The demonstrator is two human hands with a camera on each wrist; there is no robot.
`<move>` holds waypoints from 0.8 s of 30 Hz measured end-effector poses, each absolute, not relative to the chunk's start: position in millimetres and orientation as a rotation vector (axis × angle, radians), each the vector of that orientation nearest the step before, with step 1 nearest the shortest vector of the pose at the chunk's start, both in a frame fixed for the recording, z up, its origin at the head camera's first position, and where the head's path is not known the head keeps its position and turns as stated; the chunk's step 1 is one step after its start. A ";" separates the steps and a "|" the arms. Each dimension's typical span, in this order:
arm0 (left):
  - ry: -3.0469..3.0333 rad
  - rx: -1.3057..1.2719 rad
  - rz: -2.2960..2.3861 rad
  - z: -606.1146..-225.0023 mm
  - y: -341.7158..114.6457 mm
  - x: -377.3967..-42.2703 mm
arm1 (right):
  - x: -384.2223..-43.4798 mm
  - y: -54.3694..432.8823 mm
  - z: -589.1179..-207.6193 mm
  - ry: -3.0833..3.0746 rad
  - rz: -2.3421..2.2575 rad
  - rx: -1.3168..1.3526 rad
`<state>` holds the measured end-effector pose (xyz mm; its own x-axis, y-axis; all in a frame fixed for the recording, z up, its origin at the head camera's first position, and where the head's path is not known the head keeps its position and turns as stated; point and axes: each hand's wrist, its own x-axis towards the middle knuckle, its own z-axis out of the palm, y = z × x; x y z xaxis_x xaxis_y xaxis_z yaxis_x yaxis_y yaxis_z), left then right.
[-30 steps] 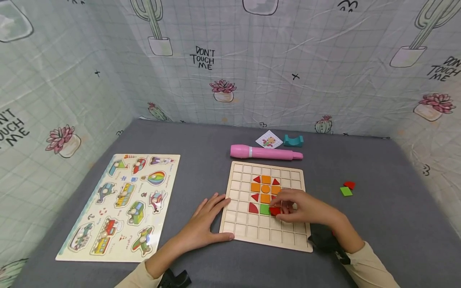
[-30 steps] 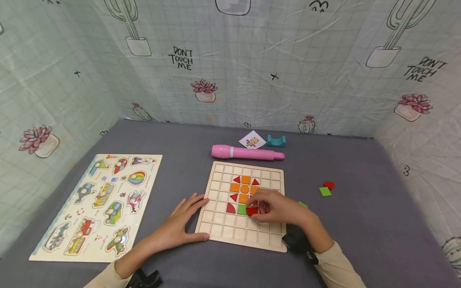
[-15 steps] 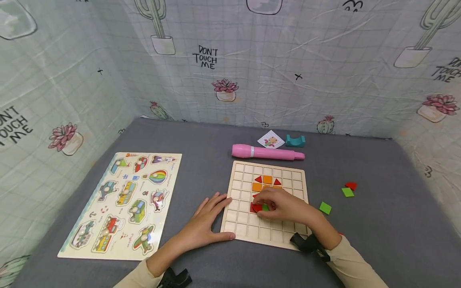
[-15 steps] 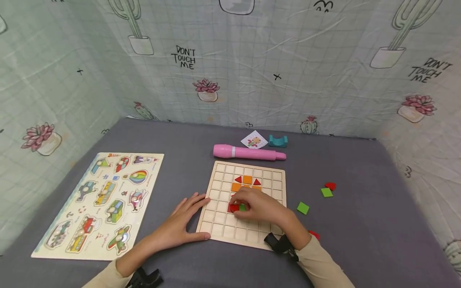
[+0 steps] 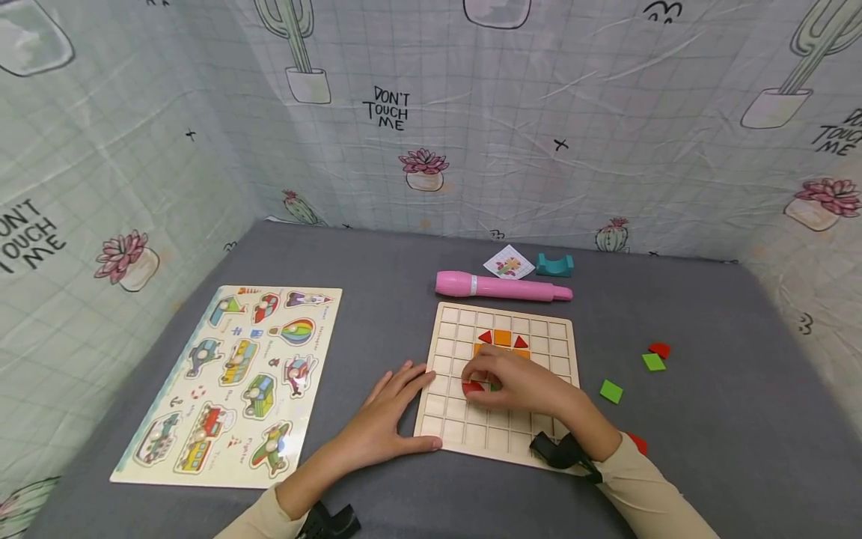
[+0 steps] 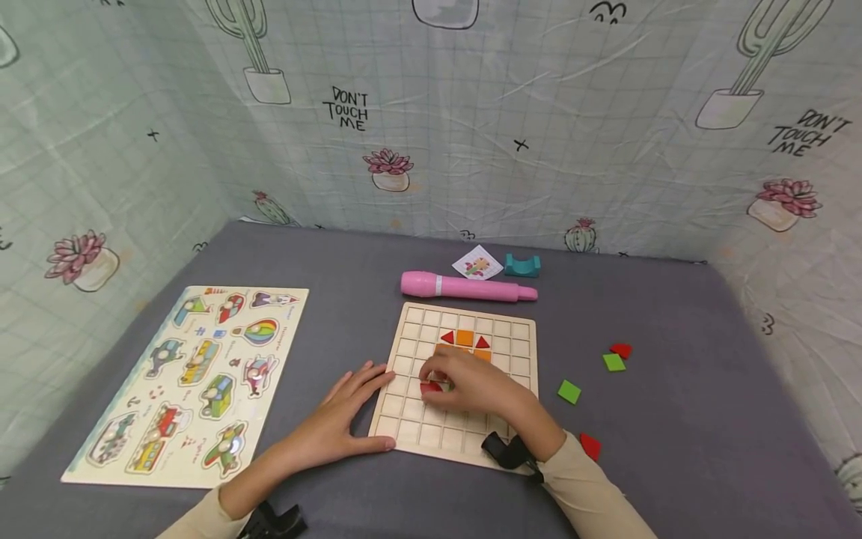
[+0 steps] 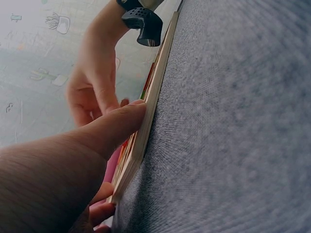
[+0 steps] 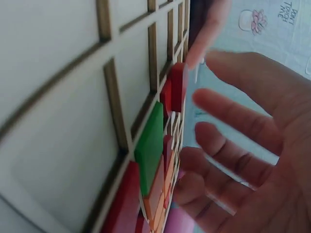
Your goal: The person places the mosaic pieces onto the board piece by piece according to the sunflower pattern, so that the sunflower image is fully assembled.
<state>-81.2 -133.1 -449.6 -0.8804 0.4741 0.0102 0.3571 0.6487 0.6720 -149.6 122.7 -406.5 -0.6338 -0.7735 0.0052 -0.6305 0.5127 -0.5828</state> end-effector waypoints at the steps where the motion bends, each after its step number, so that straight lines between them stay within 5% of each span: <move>1: 2.698 0.685 1.045 -449.4 -133.0 -81.1 | -150.2 123.3 -406.6 2.493 -0.806 -1.211; 11: 2.694 0.693 1.054 -450.8 -133.1 -80.9 | -155.0 124.7 -408.8 2.297 -0.838 -1.368; 24: 2.698 0.706 1.057 -451.5 -133.7 -81.2 | -153.9 115.5 -409.8 2.422 -0.806 -1.244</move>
<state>-81.2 -133.7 -451.5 -0.8761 0.4816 0.0233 0.3691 0.6389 0.6749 -153.9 115.5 -409.8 -0.5794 -0.8150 -0.0108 -0.6459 0.4672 -0.6037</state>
